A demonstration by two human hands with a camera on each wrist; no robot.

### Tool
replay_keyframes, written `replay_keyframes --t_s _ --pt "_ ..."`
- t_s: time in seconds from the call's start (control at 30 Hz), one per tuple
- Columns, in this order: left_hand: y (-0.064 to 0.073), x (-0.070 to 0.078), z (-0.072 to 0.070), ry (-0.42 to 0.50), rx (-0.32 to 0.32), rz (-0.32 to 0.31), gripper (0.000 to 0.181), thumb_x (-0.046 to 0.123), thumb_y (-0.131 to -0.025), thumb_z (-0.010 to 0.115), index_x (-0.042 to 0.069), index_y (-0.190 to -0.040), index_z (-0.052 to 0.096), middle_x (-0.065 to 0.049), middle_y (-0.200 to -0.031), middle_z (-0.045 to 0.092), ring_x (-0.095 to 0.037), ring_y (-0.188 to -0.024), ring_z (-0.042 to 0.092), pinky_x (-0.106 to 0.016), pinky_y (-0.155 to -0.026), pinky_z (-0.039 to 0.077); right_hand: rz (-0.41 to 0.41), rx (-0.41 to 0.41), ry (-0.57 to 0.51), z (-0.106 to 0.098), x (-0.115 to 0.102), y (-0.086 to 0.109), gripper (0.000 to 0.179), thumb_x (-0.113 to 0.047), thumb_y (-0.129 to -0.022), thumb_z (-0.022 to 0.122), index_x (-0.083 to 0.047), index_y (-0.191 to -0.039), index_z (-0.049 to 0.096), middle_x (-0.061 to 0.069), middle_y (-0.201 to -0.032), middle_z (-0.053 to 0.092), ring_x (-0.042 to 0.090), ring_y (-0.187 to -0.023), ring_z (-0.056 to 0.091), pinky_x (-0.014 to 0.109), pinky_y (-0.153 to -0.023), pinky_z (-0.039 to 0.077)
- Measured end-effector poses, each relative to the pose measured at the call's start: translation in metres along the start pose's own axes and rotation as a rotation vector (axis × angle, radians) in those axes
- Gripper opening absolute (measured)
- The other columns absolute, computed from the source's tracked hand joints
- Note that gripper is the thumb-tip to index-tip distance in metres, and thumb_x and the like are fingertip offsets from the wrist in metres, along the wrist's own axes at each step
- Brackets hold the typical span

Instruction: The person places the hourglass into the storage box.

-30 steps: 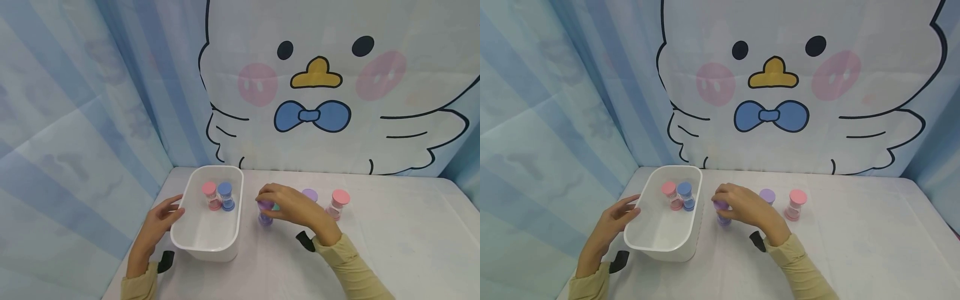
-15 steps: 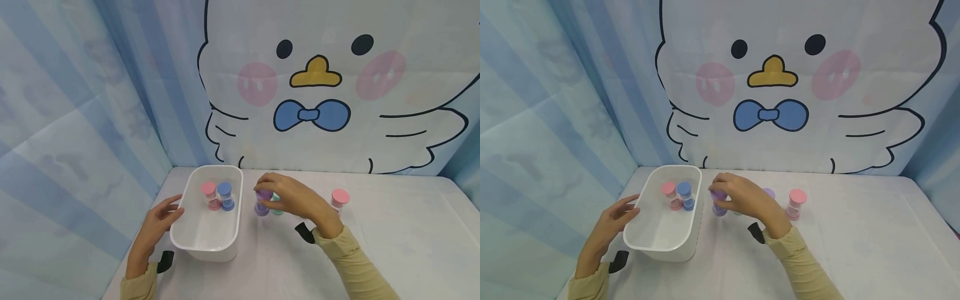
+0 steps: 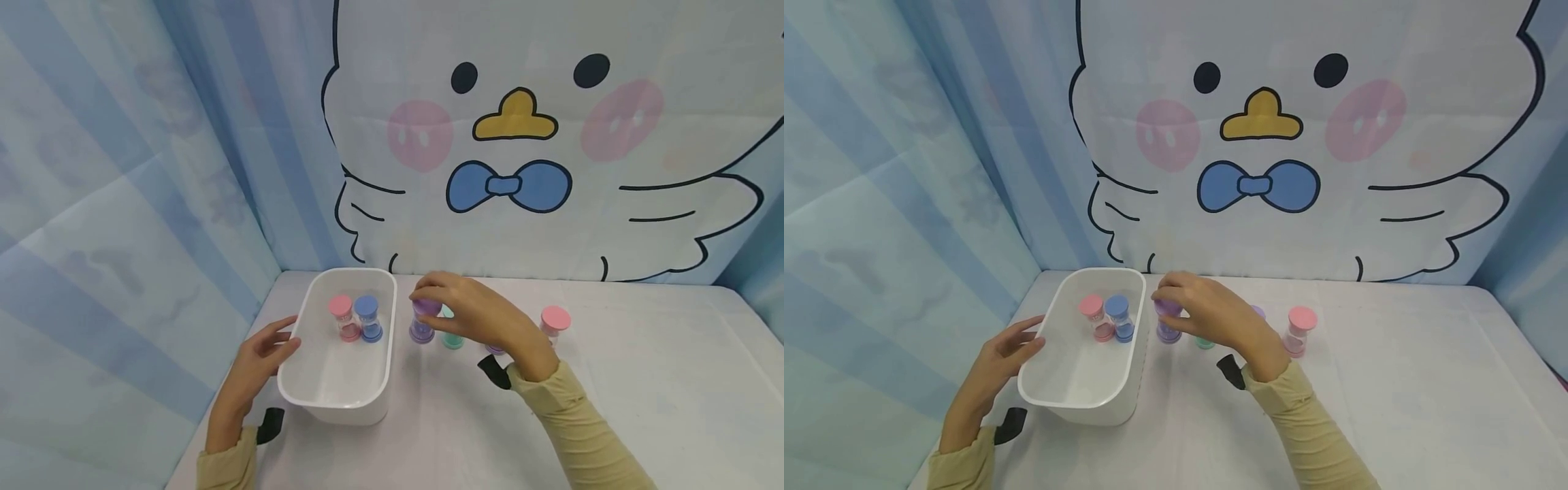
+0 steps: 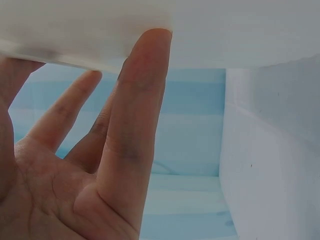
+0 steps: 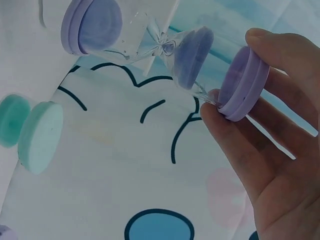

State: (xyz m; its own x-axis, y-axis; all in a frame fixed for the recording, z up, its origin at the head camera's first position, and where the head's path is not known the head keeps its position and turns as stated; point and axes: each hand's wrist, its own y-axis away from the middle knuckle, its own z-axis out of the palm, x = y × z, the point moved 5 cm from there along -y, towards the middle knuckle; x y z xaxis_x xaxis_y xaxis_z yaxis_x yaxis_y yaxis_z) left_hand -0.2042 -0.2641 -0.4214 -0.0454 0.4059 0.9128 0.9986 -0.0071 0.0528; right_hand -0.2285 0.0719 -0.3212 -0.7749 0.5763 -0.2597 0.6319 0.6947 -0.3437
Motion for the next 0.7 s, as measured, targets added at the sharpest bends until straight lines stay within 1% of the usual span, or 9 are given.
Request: replay_keyframes --t_s 0.2,0.43,0.7 --pt "0.0 0.001 -0.001 -0.006 0.004 -0.002 0.055 0.036 -0.095 0.067 0.019 -0.145 0.05 -0.018 -0.13 0.061 -0.023 -0.101 0.068 -0.032 -0.074 0.058 -0.027 0.04 0.011 -0.005 -0.002 -0.004 0.034 -0.02 -0.084 0.081 -0.012 -0.116 0.072 0.003 -0.118 0.066 0.017 -0.108 0.066 0.03 -0.087 0.057" --pt "0.0 0.002 -0.001 0.003 0.0 0.004 0.055 0.036 -0.095 0.067 0.018 -0.145 0.05 -0.019 -0.131 0.06 -0.016 -0.098 0.068 -0.032 -0.074 0.059 -0.06 0.079 0.018 -0.013 -0.005 -0.008 0.037 -0.017 -0.081 0.083 -0.011 -0.116 0.072 0.003 -0.116 0.066 0.016 -0.108 0.065 0.029 -0.087 0.057" --pt "0.0 0.001 0.0 -0.003 0.005 -0.008 0.056 0.036 -0.095 0.067 0.018 -0.145 0.05 -0.019 -0.131 0.06 -0.022 -0.102 0.067 -0.032 -0.074 0.058 -0.074 0.094 0.019 -0.018 -0.009 -0.014 0.037 -0.017 -0.082 0.082 -0.009 -0.117 0.072 0.003 -0.115 0.066 0.016 -0.106 0.065 0.028 -0.087 0.057"
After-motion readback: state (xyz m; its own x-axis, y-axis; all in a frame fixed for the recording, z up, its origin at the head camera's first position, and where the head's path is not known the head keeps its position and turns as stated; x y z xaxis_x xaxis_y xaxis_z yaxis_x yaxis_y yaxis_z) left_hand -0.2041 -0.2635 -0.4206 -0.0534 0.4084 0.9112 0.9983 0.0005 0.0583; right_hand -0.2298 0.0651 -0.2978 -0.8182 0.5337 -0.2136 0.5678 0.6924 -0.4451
